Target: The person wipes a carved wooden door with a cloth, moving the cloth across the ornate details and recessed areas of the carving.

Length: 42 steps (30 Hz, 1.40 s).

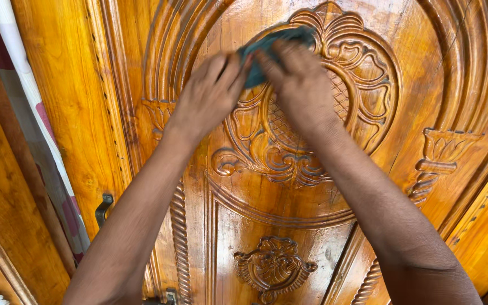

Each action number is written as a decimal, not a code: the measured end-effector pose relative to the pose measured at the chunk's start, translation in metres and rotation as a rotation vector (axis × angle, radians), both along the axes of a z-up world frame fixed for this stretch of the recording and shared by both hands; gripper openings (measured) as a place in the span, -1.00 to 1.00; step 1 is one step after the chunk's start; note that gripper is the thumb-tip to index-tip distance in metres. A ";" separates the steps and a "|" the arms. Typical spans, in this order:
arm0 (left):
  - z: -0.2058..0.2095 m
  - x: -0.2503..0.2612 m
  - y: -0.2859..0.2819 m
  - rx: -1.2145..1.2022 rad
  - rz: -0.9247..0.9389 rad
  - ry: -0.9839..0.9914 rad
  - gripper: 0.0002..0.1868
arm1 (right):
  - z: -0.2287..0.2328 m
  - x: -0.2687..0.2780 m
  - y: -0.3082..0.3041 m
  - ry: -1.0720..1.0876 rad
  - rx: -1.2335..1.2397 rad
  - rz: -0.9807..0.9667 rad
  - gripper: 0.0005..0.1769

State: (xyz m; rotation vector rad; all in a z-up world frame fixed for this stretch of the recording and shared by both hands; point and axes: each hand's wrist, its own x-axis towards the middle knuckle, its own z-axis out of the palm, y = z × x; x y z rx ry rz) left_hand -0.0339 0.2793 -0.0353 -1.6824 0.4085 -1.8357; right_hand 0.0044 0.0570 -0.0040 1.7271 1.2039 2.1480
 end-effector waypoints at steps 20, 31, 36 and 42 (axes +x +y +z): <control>-0.028 -0.014 0.015 -0.137 -0.268 0.078 -0.50 | 0.003 -0.019 0.027 -0.026 -0.157 -0.064 -0.58; -0.082 -0.011 -0.006 -0.551 -0.402 0.230 -0.21 | -0.003 -0.009 0.043 -0.071 -0.316 -0.028 -0.61; -0.172 -0.021 -0.047 -0.742 -0.424 0.384 -0.11 | -0.055 -0.021 0.030 0.070 -0.673 -0.034 -0.74; -0.124 -0.014 -0.030 -0.766 -0.347 0.268 -0.16 | 0.002 -0.021 0.035 -0.119 -0.553 -0.103 -0.56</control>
